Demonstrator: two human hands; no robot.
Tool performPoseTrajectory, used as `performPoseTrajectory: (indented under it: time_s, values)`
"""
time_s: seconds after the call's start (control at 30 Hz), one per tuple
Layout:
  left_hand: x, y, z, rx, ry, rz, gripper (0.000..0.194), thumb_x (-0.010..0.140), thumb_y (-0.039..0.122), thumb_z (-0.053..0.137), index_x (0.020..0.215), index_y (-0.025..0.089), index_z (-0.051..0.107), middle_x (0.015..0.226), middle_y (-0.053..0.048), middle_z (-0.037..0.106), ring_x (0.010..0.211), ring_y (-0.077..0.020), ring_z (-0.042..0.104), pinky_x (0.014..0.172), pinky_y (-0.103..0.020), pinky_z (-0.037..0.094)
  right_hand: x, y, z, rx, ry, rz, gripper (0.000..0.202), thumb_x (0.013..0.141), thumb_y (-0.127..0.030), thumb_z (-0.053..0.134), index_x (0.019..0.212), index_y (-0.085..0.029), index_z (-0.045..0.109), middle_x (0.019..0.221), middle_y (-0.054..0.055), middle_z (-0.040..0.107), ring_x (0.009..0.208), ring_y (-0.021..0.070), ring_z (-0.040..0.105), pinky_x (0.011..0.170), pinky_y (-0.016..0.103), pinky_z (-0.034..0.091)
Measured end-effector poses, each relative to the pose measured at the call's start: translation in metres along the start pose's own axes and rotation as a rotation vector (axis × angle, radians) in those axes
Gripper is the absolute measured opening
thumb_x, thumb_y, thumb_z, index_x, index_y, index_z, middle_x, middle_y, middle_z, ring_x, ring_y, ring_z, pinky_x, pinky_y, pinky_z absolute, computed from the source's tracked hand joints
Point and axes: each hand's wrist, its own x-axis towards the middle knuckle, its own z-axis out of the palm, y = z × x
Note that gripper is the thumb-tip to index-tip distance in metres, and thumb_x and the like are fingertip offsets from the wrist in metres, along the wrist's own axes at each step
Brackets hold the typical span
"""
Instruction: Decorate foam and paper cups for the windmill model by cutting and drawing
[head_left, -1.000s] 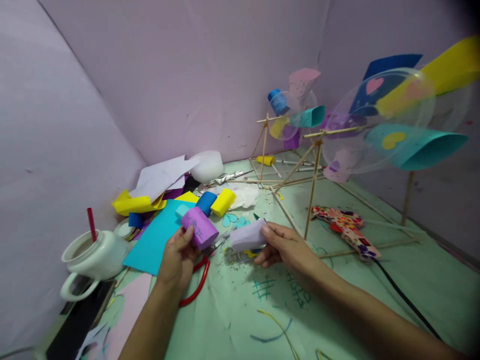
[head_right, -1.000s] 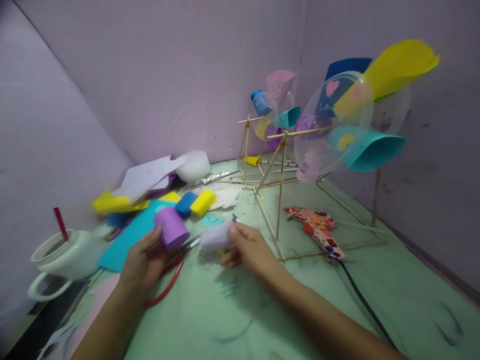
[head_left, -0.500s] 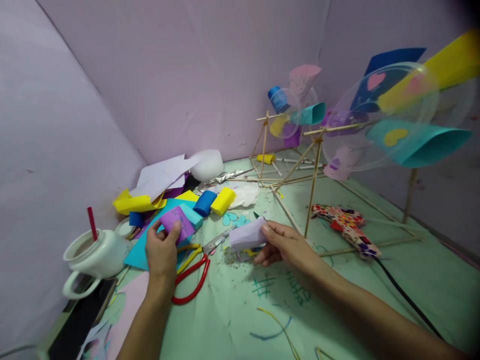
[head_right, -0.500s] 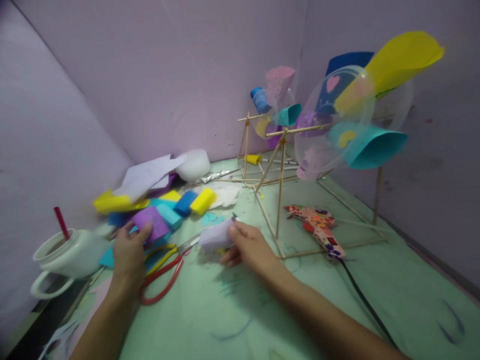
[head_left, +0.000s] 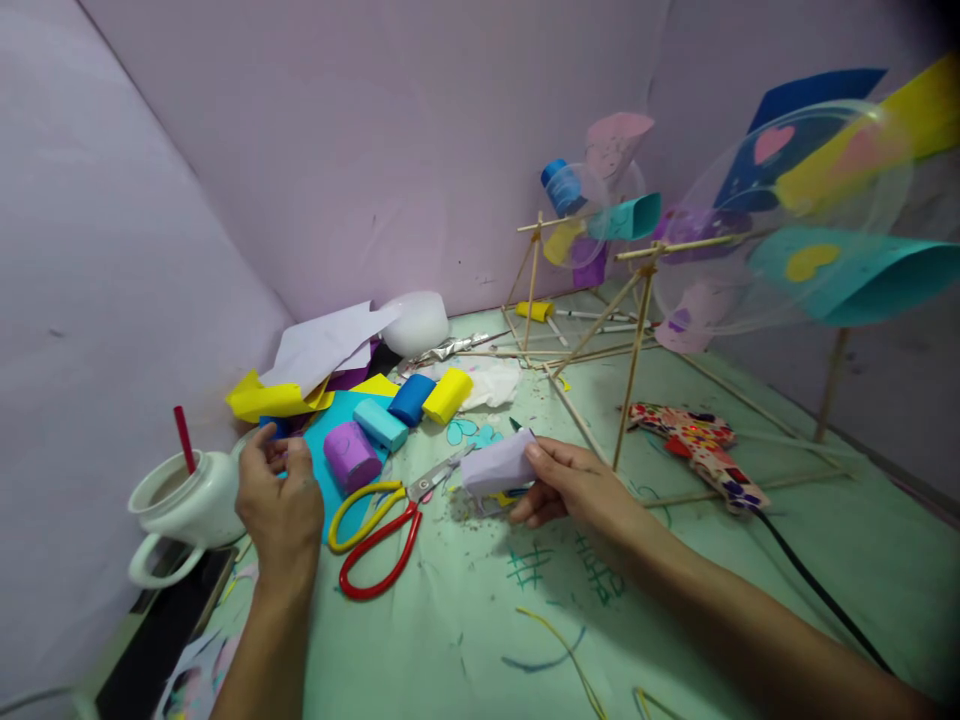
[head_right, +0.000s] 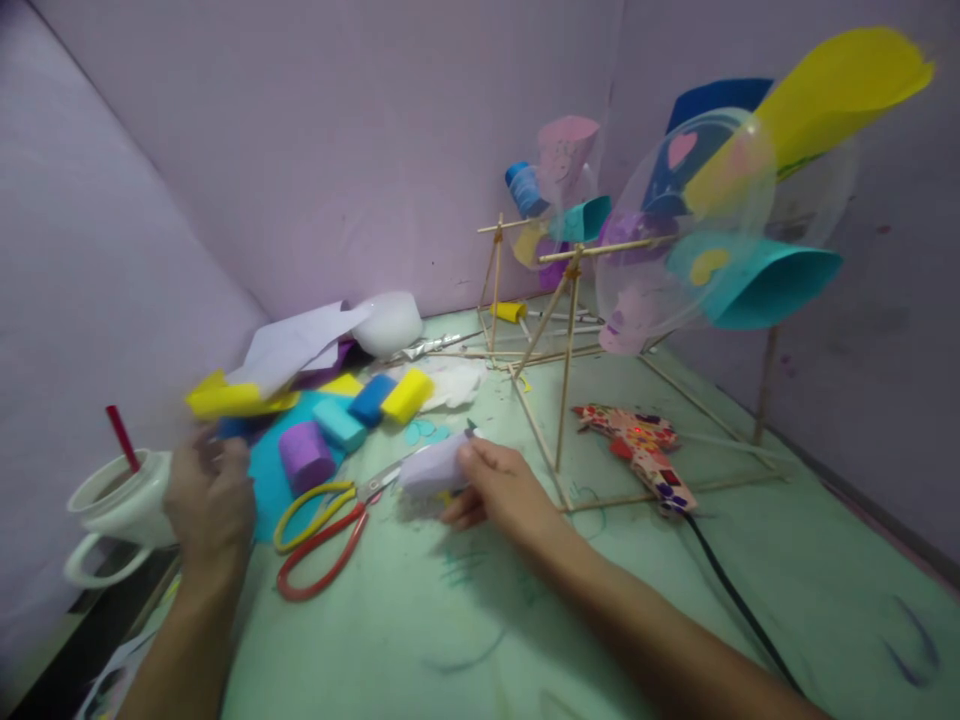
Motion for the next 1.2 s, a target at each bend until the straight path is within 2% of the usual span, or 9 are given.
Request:
performPoseTrajectory:
  time_s: [0.07, 0.17, 0.3, 0.47, 0.63, 0.73, 0.93, 1.07, 1.2]
  values:
    - [-0.021, 0.016, 0.002, -0.12, -0.031, 0.019, 0.041, 0.078, 0.041, 0.053, 0.111, 0.018, 0.057, 0.087, -0.003, 0.061, 0.07, -0.017, 0.059, 0.069, -0.033, 0.051, 0.0, 0.0, -0.001, -0.006, -0.001, -0.029, 0.031, 0.079, -0.043, 0.056, 0.092, -0.014, 0.06, 0.056, 0.0, 0.066, 0.048, 0.0128, 0.065, 0.045, 0.018, 0.048]
    - [-0.059, 0.036, 0.013, -0.571, -0.609, -0.278, 0.041, 0.072, 0.048, 0.061, 0.099, 0.016, 0.059, 0.078, -0.002, 0.061, 0.056, -0.0142, 0.057, 0.047, -0.026, 0.048, 0.0, 0.001, -0.003, -0.055, -0.011, -0.093, 0.041, 0.075, -0.052, 0.057, 0.092, -0.014, 0.06, 0.053, 0.0, 0.065, 0.047, 0.0127, 0.063, 0.046, 0.019, 0.048]
    - [-0.089, 0.045, 0.028, -0.888, -0.899, -0.649, 0.045, 0.074, 0.051, 0.061, 0.1, 0.013, 0.059, 0.08, -0.007, 0.066, 0.066, -0.0203, 0.064, 0.052, -0.03, 0.052, -0.003, 0.005, 0.001, -0.148, -0.107, -0.12, 0.047, 0.071, -0.059, 0.058, 0.085, -0.014, 0.061, 0.051, 0.001, 0.065, 0.048, 0.0137, 0.062, 0.049, 0.022, 0.049]
    - [-0.088, 0.042, 0.032, -1.081, -0.878, -0.764, 0.042, 0.075, 0.049, 0.062, 0.098, 0.014, 0.061, 0.086, -0.01, 0.07, 0.083, -0.026, 0.066, 0.07, -0.038, 0.053, -0.006, 0.008, 0.005, 0.004, -0.146, -0.035, 0.036, 0.079, -0.048, 0.059, 0.09, -0.014, 0.06, 0.051, 0.001, 0.065, 0.045, 0.0126, 0.063, 0.046, 0.019, 0.049]
    - [-0.09, 0.038, 0.026, -0.998, -0.878, -0.414, 0.055, 0.063, 0.031, 0.079, 0.112, 0.02, 0.058, 0.107, -0.009, 0.067, 0.098, -0.0245, 0.062, 0.078, -0.03, 0.051, 0.002, 0.003, 0.0, 0.351, 0.04, 0.223, 0.016, 0.094, -0.021, 0.04, 0.09, -0.013, 0.054, 0.05, -0.001, 0.062, 0.033, 0.0091, 0.057, 0.033, 0.015, 0.044]
    - [-0.097, 0.037, 0.023, -0.837, -0.911, -0.219, 0.063, 0.06, 0.022, 0.08, 0.119, 0.022, 0.056, 0.118, -0.01, 0.062, 0.104, -0.0252, 0.06, 0.08, -0.029, 0.05, 0.005, 0.002, 0.001, 0.423, 0.061, 0.346, 0.017, 0.096, -0.019, 0.037, 0.093, -0.011, 0.053, 0.048, -0.002, 0.06, 0.03, 0.0075, 0.053, 0.03, 0.014, 0.042]
    - [-0.098, 0.038, 0.022, -0.662, -0.838, -0.089, 0.056, 0.062, 0.022, 0.077, 0.116, 0.023, 0.06, 0.121, -0.01, 0.06, 0.1, -0.0268, 0.06, 0.068, -0.028, 0.051, 0.004, 0.005, 0.008, 0.415, 0.059, 0.388, 0.018, 0.096, -0.021, 0.038, 0.093, -0.011, 0.052, 0.045, -0.003, 0.058, 0.029, 0.0075, 0.052, 0.029, 0.013, 0.04]
    - [-0.095, 0.037, 0.024, -0.725, -0.839, -0.118, 0.044, 0.063, 0.027, 0.077, 0.104, 0.021, 0.066, 0.11, -0.01, 0.065, 0.09, -0.025, 0.062, 0.067, -0.027, 0.051, 0.003, 0.008, 0.007, 0.391, 0.028, 0.41, 0.019, 0.095, -0.023, 0.041, 0.088, -0.011, 0.055, 0.047, -0.002, 0.059, 0.03, 0.0076, 0.053, 0.029, 0.012, 0.038]
    - [-0.092, 0.035, 0.03, -0.939, -0.818, -0.34, 0.048, 0.058, 0.033, 0.079, 0.101, 0.018, 0.064, 0.093, -0.008, 0.068, 0.076, -0.0208, 0.062, 0.055, -0.025, 0.051, 0.002, 0.012, -0.001, 0.305, -0.123, 0.212, 0.021, 0.075, -0.03, 0.068, 0.082, -0.012, 0.062, 0.052, -0.002, 0.061, 0.032, 0.0065, 0.052, 0.031, 0.013, 0.04]
